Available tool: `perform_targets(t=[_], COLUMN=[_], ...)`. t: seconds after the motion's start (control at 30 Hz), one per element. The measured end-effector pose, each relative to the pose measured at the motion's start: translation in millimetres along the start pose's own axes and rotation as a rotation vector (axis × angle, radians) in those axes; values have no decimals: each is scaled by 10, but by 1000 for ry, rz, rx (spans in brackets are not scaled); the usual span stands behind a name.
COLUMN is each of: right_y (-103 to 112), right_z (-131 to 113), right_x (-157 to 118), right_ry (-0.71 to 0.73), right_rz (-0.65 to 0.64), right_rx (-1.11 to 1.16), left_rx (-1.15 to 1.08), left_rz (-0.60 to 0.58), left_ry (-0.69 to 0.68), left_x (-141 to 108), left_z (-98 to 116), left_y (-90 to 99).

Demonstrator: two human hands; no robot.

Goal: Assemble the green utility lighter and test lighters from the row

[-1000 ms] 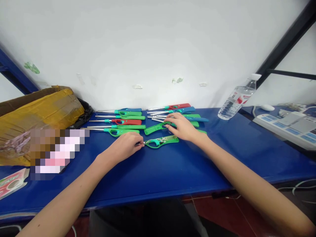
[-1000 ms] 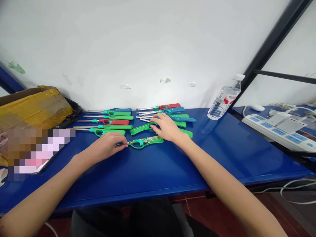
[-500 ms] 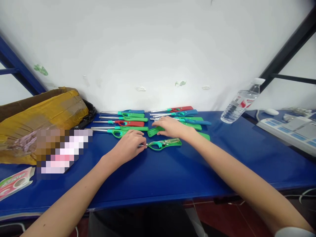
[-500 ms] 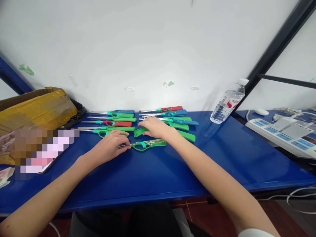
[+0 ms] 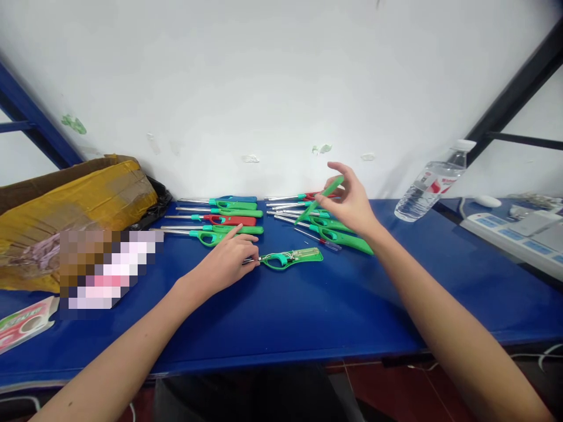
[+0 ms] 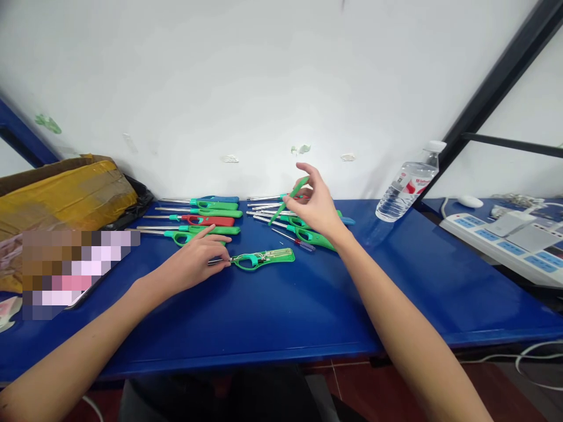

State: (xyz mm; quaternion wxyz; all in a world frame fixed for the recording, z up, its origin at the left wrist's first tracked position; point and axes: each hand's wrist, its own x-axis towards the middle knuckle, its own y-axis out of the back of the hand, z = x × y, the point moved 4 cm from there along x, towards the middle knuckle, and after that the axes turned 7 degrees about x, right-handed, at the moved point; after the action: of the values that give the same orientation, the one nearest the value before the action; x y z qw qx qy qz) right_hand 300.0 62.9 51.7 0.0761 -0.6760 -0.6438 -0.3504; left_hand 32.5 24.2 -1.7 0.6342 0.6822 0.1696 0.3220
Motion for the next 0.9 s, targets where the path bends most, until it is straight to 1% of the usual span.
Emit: perform_targets(t=[0.07, 0.1, 0.17, 0.27, 0.33, 0.4, 0.57, 0.63, 0.7, 0.8, 0.9], right_y=[-9, -40, -143, -276, -327, -333, -252, -240, -244, -252, -218], right_z=[104, 157, 244, 292, 278, 257, 228, 222, 197, 130, 69], right_x=[-28, -47, -97, -168, -196, -203, -184, -187, -197, -221, -261], right_ry=[-35, -51, -90, -117, -126, -139, -151, -147, -105, 15, 84], right_rz=[4, -27, -141, -261, -334, -377, -389, -421, -473, -540, -549], right_rx=[136, 206, 332, 384, 335, 258, 155, 95, -2, -203, -320], left_rx=[-7, -10, -17, -26, -25, -22, -17, -20, -23, -22, -5], left_rz=[10, 15, 19, 14, 12, 10, 18, 19, 16, 18, 28], left_ry=[-4, -4, 3, 8, 6, 7, 2, -3, -2, 3, -7], left_x=[-2, -3, -3, -2, -2, -4, -5, -3, -2, -2, -4], left_z=[-5, -8, -15, -19, -16, -13, 10, 21, 29, 32, 39], left_y=[-2, -3, -5, -9, -8, -7, 7, 17, 25, 38, 44])
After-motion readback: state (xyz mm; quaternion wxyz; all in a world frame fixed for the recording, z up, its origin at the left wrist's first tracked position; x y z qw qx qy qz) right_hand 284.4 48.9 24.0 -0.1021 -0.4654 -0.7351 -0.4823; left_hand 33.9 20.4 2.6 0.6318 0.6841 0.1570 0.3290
